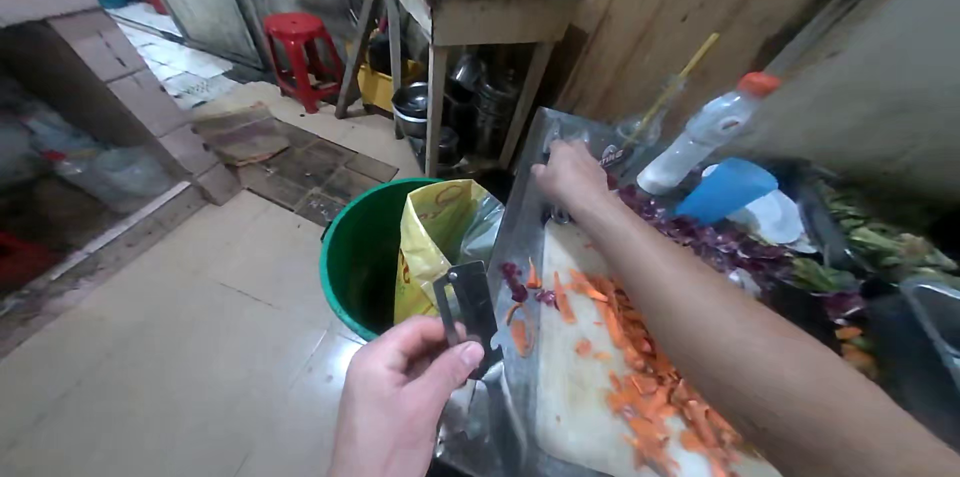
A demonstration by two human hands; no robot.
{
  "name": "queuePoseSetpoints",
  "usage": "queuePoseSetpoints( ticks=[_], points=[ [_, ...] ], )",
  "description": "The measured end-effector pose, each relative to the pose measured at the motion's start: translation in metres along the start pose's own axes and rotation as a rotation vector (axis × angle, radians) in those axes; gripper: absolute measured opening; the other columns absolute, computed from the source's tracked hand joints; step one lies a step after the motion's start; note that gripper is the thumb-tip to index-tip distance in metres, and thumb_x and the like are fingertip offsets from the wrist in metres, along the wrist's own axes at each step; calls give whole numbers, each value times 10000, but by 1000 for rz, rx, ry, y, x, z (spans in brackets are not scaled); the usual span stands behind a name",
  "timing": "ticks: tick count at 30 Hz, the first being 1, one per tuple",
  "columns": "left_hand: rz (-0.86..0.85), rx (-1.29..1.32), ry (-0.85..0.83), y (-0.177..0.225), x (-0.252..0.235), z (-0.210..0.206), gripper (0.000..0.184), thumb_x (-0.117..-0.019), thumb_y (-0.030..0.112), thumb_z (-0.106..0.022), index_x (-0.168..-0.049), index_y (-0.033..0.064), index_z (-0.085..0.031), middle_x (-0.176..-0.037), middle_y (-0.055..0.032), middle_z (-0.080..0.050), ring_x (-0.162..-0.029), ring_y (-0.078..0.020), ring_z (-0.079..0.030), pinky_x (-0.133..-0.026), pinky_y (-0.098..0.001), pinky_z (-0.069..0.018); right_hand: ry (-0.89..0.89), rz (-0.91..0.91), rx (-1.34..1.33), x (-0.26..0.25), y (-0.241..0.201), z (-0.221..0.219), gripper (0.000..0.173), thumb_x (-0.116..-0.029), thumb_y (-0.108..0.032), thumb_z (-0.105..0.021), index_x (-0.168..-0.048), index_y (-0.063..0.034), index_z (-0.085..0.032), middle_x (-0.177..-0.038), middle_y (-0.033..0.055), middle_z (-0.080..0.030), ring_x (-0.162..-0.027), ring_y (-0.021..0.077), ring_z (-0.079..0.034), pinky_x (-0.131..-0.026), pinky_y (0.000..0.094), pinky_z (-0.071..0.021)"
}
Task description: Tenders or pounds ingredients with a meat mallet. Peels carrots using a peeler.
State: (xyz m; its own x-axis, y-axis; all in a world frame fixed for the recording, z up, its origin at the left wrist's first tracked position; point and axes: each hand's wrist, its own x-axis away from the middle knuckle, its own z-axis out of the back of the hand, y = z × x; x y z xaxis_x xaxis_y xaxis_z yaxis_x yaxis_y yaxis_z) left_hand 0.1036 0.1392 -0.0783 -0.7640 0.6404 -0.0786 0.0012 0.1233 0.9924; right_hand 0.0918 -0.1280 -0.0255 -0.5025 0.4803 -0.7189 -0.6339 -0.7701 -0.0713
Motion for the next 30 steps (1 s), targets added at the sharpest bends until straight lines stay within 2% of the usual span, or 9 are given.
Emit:
queuePoseSetpoints(
  ticks=[2,4,6,8,11,14,17,25,30],
  points=[
    [-55,46,-33,1,-3,-1,133,-912,158,-760,-948,32,-739,-899,-128,-743,-808,-231,-730,-756,-359,-643,-559,26,-475,-3,11,12,440,-1106,-360,-421,-1129,-36,-718,-1026,167,-709,-933,335,-697,-833,603,-553],
    [-103,111,-52,6,-6,-6,143,-902,189,-781,-934,56,-737,-888,-117,-739,-812,-197,-721,-772,-332,-628,-975,89,-853,13,17,46,496,-1112,-418,-359,-1053,-87,-724,-958,54,-730,-869,179,-716,-778,424,-618],
    [-164,178,-88,11,-9,-16,132,-893,214,-794,-943,103,-744,-884,-79,-735,-817,-150,-712,-783,-303,-617,-1191,223,-1200,53,28,81,619,-1098,-536,-268,-1085,-107,-714,-992,-11,-733,-934,77,-696,-848,299,-597],
    [-256,243,-179,12,-12,-29,133,-907,233,-783,-998,141,-755,-915,-62,-739,-846,-140,-717,-808,-303,-618,-1281,191,-1503,94,39,99,674,-1060,-628,-316,-1178,-68,-673,-1052,34,-726,-982,104,-679,-883,304,-567],
    [-281,269,-280,8,-8,-54,176,-917,263,-776,-1045,145,-747,-969,-90,-747,-875,-184,-733,-798,-337,-631,-1058,16,-1674,137,52,121,509,-1094,-484,-418,-1178,-34,-641,-930,74,-699,-784,135,-694,-711,314,-617],
    [-147,178,-350,4,5,-73,388,-921,233,-766,-1271,97,-667,-1136,-135,-725,-1016,-283,-722,-901,-436,-625,-601,10,-1160,160,79,146,304,-1062,-383,-565,-1138,-122,-702,-904,-32,-689,-745,30,-636,-655,215,-566],
    [12,338,-562,4,17,-84,552,-916,191,-770,-1377,-12,-544,-1286,-240,-652,-1172,-400,-663,-997,-538,-581,-377,45,-685,175,106,164,267,-993,-444,-654,-1086,-208,-738,-919,-112,-689,-784,-20,-633,-672,193,-568],
    [337,543,-602,20,38,-116,344,-1087,117,-436,-1337,-76,-573,-1245,-325,-647,-1139,-419,-681,-994,-534,-572,-300,109,-365,195,135,198,303,-997,-497,-597,-1003,-234,-746,-765,-114,-608,-657,8,-591,-541,242,-510],
    [390,535,-611,17,41,-121,359,-1091,144,-422,-1343,-58,-579,-1229,-328,-650,-1132,-422,-680,-989,-546,-568,-292,143,-341,199,142,202,290,-996,-472,-590,-966,-226,-738,-755,-116,-611,-649,11,-594,-531,242,-507]
  ],
)
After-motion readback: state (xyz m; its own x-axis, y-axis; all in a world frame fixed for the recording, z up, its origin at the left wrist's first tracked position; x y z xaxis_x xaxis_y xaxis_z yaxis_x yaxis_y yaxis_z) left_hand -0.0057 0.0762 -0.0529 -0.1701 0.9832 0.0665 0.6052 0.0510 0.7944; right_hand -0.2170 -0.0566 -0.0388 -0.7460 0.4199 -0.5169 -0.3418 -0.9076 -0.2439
